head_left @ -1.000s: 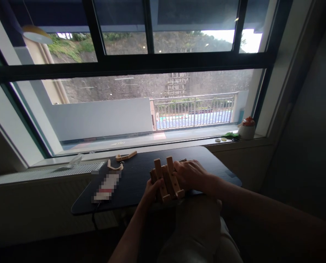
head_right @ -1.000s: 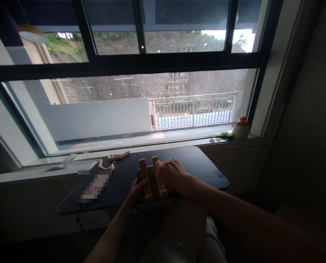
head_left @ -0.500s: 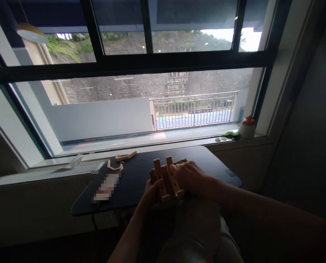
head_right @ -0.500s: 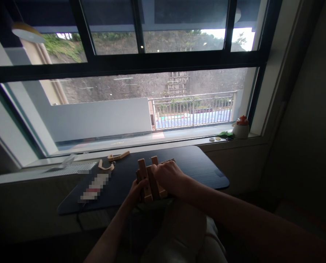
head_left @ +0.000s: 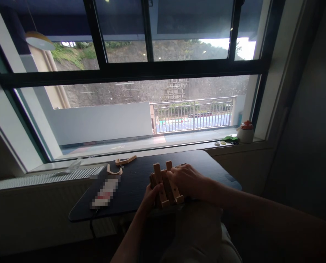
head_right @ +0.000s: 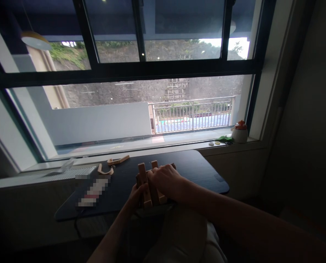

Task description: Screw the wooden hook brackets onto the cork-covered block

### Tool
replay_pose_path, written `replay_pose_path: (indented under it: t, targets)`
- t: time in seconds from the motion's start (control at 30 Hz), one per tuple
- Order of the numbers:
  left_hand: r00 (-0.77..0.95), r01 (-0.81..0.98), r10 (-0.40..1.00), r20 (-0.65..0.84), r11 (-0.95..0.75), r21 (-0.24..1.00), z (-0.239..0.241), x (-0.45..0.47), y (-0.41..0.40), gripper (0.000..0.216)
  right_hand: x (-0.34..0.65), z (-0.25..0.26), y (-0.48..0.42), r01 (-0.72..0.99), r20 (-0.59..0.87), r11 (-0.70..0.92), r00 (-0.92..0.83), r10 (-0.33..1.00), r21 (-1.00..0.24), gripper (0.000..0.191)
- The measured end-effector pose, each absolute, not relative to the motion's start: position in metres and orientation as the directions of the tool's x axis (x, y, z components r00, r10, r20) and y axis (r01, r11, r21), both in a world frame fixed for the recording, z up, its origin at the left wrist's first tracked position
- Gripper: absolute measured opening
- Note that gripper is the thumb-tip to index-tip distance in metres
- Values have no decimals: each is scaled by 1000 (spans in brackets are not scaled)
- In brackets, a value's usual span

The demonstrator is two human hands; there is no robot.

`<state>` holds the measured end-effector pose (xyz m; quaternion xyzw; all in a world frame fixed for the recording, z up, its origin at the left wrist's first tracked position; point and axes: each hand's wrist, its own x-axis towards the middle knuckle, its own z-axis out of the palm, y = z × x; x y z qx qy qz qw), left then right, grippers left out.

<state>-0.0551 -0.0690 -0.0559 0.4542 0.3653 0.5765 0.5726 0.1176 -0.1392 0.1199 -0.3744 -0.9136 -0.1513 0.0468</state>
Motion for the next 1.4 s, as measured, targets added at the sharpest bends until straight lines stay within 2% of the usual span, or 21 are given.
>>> replay_pose_path:
  t: [0.2, 0.33, 0.43, 0.53, 0.63, 0.8, 0.9, 1.1, 1.3, 1.4]
  targets:
    - [84, -334, 991, 107, -73, 940, -54, -55, -71, 42, 120, 113, -130, 793, 214, 587, -610, 763, 164, 13]
    - [87, -326, 991, 106, -72, 943, -52, -54, -73, 41, 120, 112, -132, 831, 225, 531, -556, 800, 166, 17]
    - [80, -329, 990, 117, -85, 940, -50, -54, -75, 40, 121, 116, -137, 813, 232, 543, -581, 780, 212, 15]
    - [79, -329, 989, 123, -91, 940, -49, -54, -76, 40, 121, 120, -140, 739, 226, 624, -673, 705, 255, 12]
    - [77, -317, 989, 125, -95, 944, -50, -54, -75, 36, 118, 121, -141, 694, 183, 678, -719, 670, 243, 12]
    - [75, -327, 990, 123, -92, 941, -53, -56, -71, 35, 114, 115, -134, 785, 197, 599, -619, 760, 156, 15]
    - [74, -331, 988, 133, -101, 938, -53, -56, -72, 34, 116, 111, -131, 825, 243, 544, -565, 789, 153, 22]
    - [96, -336, 985, 141, -101, 937, -52, -56, -74, 38, 118, 113, -134, 809, 294, 548, -588, 753, 215, 21]
    - [86, -322, 987, 138, -104, 941, -54, -57, -72, 36, 117, 108, -138, 709, 214, 615, -698, 683, 345, 11]
    - [91, -316, 988, 128, -93, 944, -56, -57, -70, 34, 116, 103, -136, 691, 168, 632, -710, 683, 351, 13]
